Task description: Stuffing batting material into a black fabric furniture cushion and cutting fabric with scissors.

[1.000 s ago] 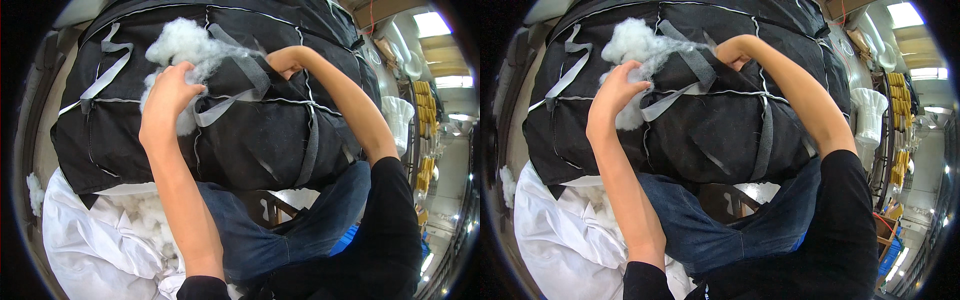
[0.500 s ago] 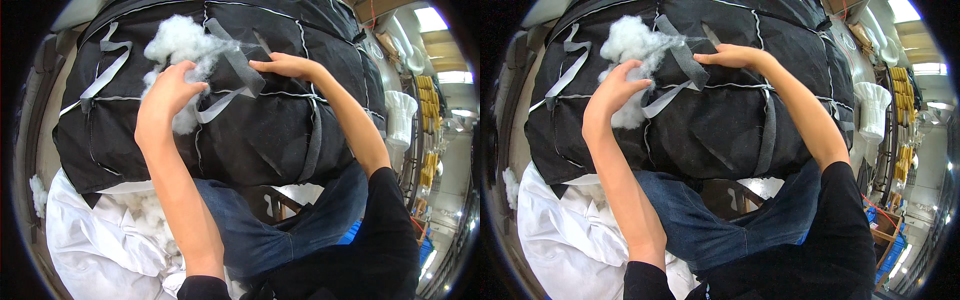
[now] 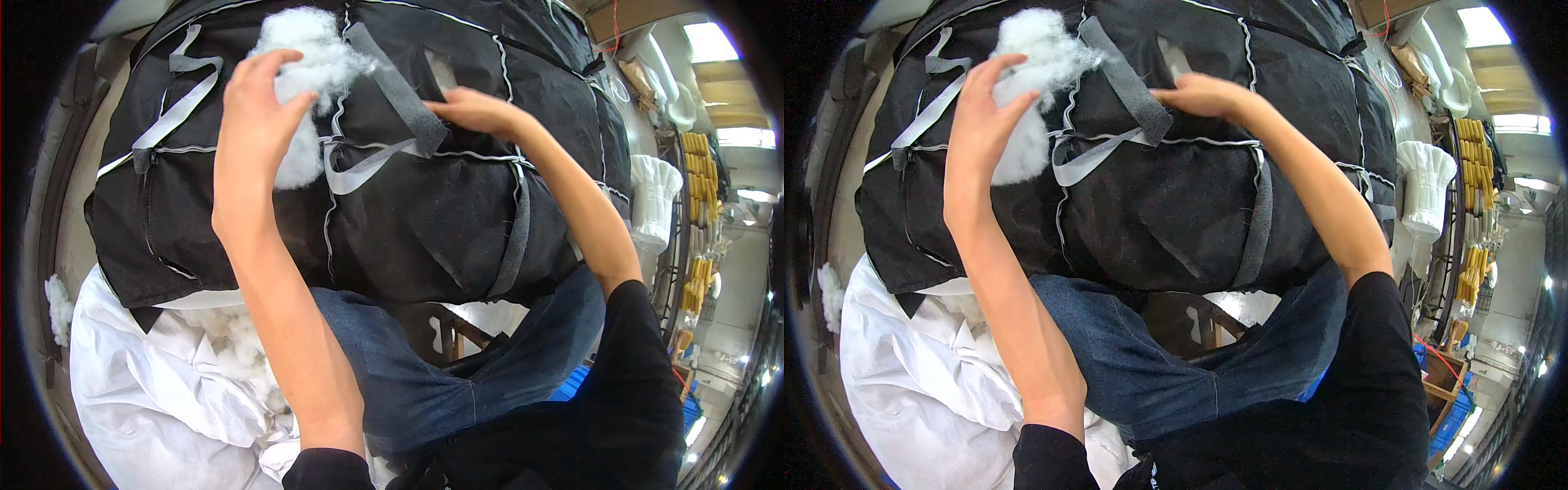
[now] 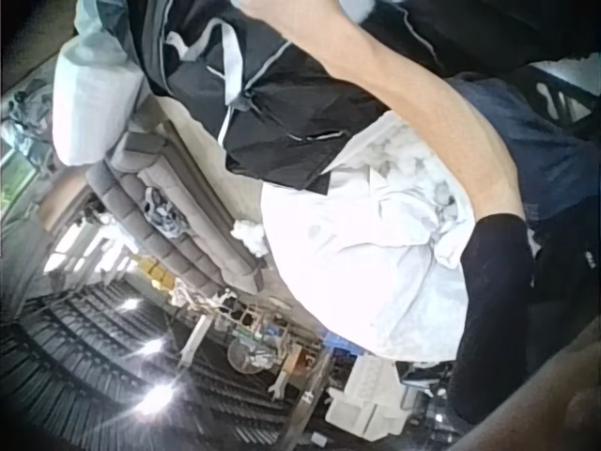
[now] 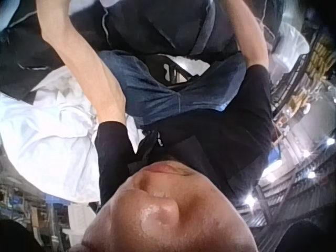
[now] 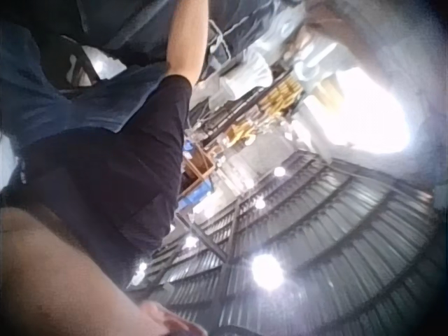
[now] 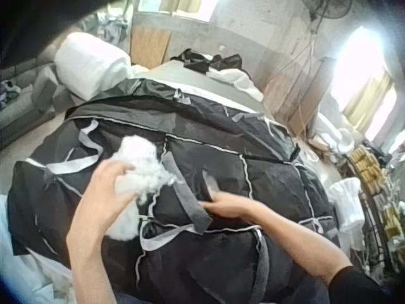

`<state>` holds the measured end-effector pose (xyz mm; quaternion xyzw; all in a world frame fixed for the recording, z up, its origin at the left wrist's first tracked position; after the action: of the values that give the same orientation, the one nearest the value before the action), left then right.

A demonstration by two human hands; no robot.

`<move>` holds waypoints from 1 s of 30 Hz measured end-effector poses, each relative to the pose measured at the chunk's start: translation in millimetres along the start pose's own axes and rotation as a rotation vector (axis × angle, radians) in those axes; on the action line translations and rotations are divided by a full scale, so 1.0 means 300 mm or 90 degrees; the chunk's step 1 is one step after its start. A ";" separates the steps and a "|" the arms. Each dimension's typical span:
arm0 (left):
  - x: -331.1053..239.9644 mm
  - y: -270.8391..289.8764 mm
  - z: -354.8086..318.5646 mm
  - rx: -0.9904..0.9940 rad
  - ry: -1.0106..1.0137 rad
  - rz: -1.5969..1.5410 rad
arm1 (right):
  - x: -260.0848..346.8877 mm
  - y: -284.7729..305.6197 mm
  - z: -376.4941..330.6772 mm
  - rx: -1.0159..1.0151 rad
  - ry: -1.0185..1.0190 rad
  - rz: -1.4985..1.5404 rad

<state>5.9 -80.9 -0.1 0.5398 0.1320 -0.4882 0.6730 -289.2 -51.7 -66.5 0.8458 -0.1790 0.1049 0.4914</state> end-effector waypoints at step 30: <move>0.028 -0.103 -0.062 0.227 0.259 -0.124 | 0.486 -0.099 -0.144 0.083 0.392 0.877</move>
<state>-8.1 -67.4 -31.6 0.7211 0.2278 -0.4478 0.4771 -144.1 -29.7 -17.3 0.5027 -0.5152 0.6298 0.2918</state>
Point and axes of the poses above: each hand's wrist, its own z-axis towards the middle knuckle, its own y-axis out of the back of the hand, x = y × z, the point moved 5 cm from there along z, towards the middle knuckle, and after that the axes turned 6 degrees about -z, right-handed, at the moved point
